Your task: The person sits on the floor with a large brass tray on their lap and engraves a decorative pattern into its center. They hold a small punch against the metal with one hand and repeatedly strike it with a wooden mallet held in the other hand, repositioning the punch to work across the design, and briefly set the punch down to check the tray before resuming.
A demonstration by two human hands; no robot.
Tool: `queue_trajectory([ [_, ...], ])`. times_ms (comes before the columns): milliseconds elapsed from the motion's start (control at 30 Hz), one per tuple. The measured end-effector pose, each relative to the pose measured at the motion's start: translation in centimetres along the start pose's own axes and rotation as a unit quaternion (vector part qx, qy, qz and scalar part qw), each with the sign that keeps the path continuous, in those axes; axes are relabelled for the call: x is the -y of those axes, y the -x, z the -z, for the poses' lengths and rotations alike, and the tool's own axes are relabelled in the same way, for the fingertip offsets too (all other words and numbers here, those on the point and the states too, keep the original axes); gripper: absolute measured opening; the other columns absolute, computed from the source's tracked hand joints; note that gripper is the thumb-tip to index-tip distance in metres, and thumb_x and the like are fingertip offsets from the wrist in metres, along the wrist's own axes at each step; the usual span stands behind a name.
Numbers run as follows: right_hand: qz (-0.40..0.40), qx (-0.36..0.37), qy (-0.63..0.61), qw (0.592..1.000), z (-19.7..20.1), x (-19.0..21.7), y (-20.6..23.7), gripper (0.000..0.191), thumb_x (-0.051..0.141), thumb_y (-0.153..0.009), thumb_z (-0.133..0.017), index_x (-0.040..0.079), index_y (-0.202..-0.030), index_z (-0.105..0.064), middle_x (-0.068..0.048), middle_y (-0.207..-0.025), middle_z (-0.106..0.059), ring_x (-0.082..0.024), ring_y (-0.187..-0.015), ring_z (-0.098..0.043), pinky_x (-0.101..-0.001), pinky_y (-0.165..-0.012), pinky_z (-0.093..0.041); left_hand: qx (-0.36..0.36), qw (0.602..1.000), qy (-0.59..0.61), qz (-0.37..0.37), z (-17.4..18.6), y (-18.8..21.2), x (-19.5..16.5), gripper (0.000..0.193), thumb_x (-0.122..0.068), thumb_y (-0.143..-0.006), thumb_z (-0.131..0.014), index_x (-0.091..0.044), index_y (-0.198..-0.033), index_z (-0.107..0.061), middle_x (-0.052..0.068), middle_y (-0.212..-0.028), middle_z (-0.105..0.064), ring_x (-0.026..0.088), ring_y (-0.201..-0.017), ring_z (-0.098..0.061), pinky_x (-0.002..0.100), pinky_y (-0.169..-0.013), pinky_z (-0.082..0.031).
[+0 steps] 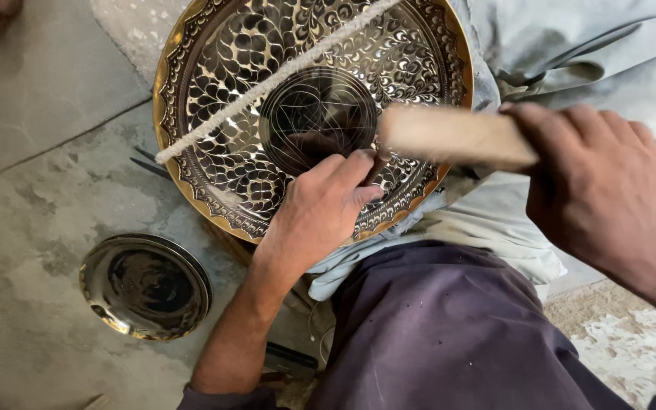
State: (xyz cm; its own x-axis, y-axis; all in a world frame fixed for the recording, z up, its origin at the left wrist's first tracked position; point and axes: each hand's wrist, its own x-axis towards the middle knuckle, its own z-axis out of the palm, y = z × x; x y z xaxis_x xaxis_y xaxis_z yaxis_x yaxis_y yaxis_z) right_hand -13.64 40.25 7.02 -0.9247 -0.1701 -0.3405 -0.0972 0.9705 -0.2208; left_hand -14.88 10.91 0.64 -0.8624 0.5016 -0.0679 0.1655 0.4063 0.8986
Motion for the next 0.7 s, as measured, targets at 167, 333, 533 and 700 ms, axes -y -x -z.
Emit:
queue_trajectory([
  [167,0.086,-0.091,-0.087,0.988,0.0,0.4,0.3,0.040,-0.004,-0.085,-0.064,0.005,-0.124,-0.058,-0.022,-0.111,-0.068,-0.042,-0.100,-0.067,-0.0473,-0.085,-0.054,0.007,1.000,0.002,-0.001,0.1,-0.1,0.0,0.034,-0.015,-0.097,-0.074,-0.006,-0.126,-0.058,0.014,-0.089,-0.061,0.036,-0.076,-0.066,0.046,-0.064,-0.052],
  [333,-0.047,-0.061,-0.186,0.979,0.0,0.7,0.8,0.049,0.001,-0.084,-0.064,0.004,-0.132,-0.056,-0.020,-0.100,-0.066,-0.038,-0.090,-0.067,-0.0468,-0.078,-0.053,0.003,1.000,-0.002,-0.014,0.2,0.0,-0.1,0.034,-0.014,-0.097,-0.073,-0.005,-0.127,-0.058,0.015,-0.091,-0.061,0.038,-0.078,-0.065,0.046,-0.063,-0.051],
  [533,-0.096,-0.023,-0.132,0.986,0.3,0.8,1.1,0.049,0.005,-0.083,-0.071,0.003,-0.128,-0.053,-0.019,-0.097,-0.065,-0.038,-0.086,-0.066,-0.0476,-0.075,-0.052,0.040,0.999,0.004,0.023,0.1,-0.3,0.0,0.033,-0.016,-0.097,-0.072,-0.004,-0.124,-0.058,0.014,-0.085,-0.061,0.032,-0.069,-0.068,0.043,-0.058,-0.053],
  [700,-0.045,-0.032,-0.042,0.998,0.4,1.2,1.4,0.061,0.002,-0.084,-0.069,0.008,-0.142,-0.053,-0.018,-0.099,-0.066,-0.035,-0.084,-0.065,-0.0480,-0.074,-0.050,0.024,1.000,-0.008,-0.004,0.2,-0.3,-0.1,0.032,-0.017,-0.097,-0.073,-0.004,-0.122,-0.058,0.015,-0.088,-0.061,0.035,-0.073,-0.068,0.045,-0.060,-0.052],
])
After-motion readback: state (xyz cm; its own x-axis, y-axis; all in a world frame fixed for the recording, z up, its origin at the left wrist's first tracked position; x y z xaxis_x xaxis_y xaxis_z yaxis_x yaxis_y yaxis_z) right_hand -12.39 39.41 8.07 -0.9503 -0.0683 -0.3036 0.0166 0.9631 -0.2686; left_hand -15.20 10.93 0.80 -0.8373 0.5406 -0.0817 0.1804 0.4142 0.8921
